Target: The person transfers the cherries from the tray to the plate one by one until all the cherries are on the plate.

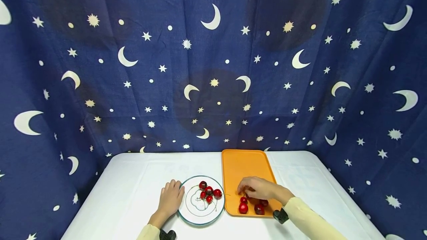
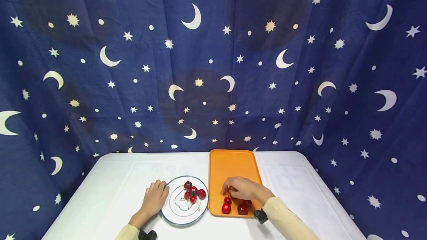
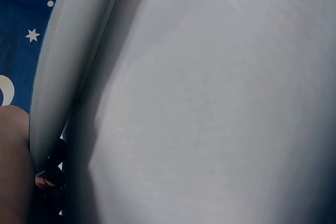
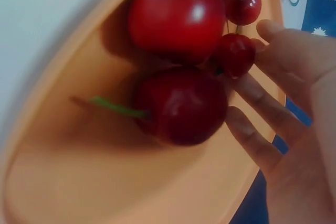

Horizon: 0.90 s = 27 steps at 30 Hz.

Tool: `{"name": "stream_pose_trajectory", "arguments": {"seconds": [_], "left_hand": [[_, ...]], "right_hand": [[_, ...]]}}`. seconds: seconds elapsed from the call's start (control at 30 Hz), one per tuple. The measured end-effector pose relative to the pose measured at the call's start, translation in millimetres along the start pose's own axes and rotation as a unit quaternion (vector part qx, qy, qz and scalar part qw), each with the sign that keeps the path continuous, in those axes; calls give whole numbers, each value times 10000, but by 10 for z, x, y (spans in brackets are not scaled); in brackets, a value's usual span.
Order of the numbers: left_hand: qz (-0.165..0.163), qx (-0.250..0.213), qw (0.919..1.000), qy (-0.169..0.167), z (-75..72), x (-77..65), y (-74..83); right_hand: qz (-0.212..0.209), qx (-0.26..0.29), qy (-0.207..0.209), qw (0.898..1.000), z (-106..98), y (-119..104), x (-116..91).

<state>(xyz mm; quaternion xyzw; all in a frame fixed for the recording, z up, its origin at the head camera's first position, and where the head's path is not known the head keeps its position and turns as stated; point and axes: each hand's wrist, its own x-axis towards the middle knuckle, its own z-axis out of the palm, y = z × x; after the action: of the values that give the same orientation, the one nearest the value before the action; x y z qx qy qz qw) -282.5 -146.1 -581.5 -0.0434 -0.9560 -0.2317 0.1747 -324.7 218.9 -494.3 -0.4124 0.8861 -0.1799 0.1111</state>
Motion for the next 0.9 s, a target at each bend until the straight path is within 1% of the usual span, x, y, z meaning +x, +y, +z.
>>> {"name": "stream_pose_trajectory", "arguments": {"seconds": [0.13, 0.27, 0.4, 0.53, 0.7, 0.8, 0.9], "left_hand": [[-78, -30, 9999, -95, 11, 1, -9], [-85, -32, 9998, -166, -6, 9, -8], [-17, -24, 10000, -66, -6, -6, -2], [25, -30, 10000, 56, 3, -10, -5], [-84, -18, 9999, -149, -24, 13, 5], [-132, 26, 9996, -262, -38, 22, 8], [-141, 53, 9994, -303, -41, 21, 9]], "right_hand": [[13, 52, -112, 9999, -3, 22, -10], [6, 105, -98, 9999, -11, 31, -15], [-27, 180, -145, 9997, 8, 33, -21], [-47, 43, -128, 9999, 39, 27, -10], [-45, -76, -62, 9999, 85, 35, 8], [72, -180, 27, 9998, 117, 46, 19], [234, -390, 113, 9989, 152, 53, 30]]}}
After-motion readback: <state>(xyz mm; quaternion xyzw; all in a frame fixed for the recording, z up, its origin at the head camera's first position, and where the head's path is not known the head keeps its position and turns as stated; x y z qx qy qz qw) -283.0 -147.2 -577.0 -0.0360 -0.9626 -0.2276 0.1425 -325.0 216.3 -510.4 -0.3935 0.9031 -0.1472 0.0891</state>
